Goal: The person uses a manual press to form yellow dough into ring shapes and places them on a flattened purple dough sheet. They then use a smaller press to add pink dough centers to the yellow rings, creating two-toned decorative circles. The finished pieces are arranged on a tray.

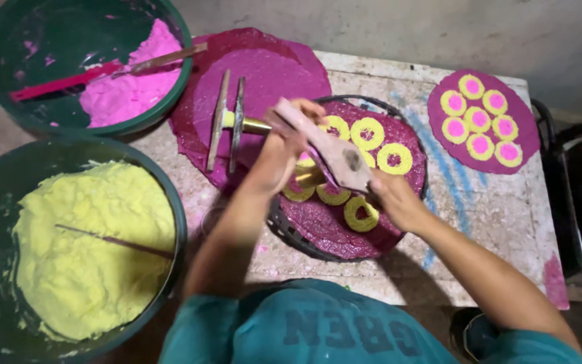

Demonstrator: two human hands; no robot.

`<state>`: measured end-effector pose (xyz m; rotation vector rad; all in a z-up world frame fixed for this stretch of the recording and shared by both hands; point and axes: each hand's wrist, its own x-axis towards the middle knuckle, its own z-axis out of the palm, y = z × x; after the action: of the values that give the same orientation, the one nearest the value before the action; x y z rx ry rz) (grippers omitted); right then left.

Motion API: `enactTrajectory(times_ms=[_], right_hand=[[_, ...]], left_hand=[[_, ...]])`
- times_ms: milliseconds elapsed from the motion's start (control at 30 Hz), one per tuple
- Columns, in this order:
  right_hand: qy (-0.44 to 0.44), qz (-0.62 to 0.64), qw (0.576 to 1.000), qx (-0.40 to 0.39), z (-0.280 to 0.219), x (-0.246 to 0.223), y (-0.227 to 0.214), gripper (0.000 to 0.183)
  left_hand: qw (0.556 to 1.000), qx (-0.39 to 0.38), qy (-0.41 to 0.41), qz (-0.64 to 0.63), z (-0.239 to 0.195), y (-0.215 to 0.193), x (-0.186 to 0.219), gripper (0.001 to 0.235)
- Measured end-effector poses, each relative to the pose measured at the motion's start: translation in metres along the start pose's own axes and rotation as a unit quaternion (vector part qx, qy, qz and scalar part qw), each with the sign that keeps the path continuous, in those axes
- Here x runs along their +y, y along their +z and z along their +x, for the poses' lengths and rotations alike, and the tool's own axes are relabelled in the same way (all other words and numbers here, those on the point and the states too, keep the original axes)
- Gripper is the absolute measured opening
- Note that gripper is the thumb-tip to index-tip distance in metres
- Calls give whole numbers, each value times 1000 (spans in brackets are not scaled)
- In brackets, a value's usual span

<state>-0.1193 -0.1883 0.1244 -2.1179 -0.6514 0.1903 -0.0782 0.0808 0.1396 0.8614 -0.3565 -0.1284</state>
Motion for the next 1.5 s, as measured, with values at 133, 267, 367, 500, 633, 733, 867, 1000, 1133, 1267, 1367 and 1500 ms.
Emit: enactTrajectory(times_ms=[133, 267, 367, 500, 633, 733, 867, 1000, 1133, 1267, 1367, 1500], right_hand=[[-64, -43, 993, -87, -1, -95, -40, 64], [-369, -225, 895, -110, 31, -194, -51, 66], [-591, -239, 758, -135, 70, -242, -44, 66], [-461, -63, 816, -342, 59, -268, 3, 65], [-331, 91, 785, -516, 26, -264, 41, 45], [-290, 156, 761, -559, 25, -265, 71, 41], [-263, 210, 737, -586, 40, -278, 86, 41], [-428, -32, 828, -360, 78, -306, 68, 30], [-678, -408, 611, -33, 137, -336, 75, 20], [-706, -407, 572, 92, 196, -368, 95, 29], [-587, -311, 728, 170, 252, -360, 109, 40], [-368, -276, 884, 78, 356, -276, 159, 52]], left_hand=[[800, -222, 7, 558, -55, 45, 83, 48], [744, -328, -81, 577, -87, 102, 115, 40], [741, -363, -137, 547, -133, 120, 151, 34], [718, -327, -244, 563, -190, 111, 201, 28], [685, -240, -319, 609, -248, 102, 211, 22], [740, -167, -229, 610, -287, 80, 225, 23], [806, -52, -218, 549, -335, 47, 250, 20], [900, 21, -199, 387, -364, 6, 267, 28], [978, 36, -175, 109, -384, -42, 262, 39], [994, 27, -82, -59, -341, -83, 239, 50], [995, 57, 82, 0, -293, -112, 238, 32], [964, 199, 175, 40, -236, -172, 267, 49]])
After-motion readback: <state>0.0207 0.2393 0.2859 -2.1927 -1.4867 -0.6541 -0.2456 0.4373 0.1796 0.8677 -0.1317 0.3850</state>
